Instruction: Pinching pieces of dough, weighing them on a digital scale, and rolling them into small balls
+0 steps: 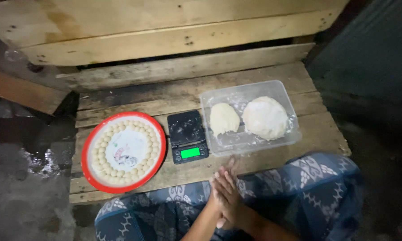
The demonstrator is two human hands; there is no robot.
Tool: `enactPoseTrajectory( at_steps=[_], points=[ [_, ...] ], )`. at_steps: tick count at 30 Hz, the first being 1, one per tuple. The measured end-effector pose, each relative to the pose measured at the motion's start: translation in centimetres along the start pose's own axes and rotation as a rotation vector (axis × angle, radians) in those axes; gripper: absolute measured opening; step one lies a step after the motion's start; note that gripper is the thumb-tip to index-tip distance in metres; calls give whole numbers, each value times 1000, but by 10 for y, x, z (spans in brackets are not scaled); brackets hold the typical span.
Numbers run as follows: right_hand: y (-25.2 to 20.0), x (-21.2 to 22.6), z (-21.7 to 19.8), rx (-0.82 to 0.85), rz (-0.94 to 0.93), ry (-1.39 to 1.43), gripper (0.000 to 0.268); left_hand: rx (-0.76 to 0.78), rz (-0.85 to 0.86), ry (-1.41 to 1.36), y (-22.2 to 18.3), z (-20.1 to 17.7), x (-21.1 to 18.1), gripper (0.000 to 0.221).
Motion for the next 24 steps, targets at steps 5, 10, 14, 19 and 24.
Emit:
enactPoseTrajectory(
  at_steps=[5, 10, 14, 19, 24],
  points=[
    [38, -32, 2, 29, 34, -58, 60, -151, -500, 312, -8, -23, -25, 56],
    [11, -42, 19, 61, 59, -145, 58, -338, -578, -111, -10, -25, -23, 59],
    [-6, -46, 47, 104, 68, -197, 57, -279, -627, 19, -21, -61, 0, 49],
    [7, 124, -77, 5, -954, 237, 72, 357, -152, -50, 17, -60, -5, 58],
    [17, 134, -77, 3, -871, 284, 73, -163, -505, 181, -12, -37, -45, 61]
  ],
)
Point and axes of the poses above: each hand's wrist, its own y-axis towards the middle knuckle, its own z-axis out of the palm, x = y × z, the point moved 3 cm from there along y, towards the middle knuckle
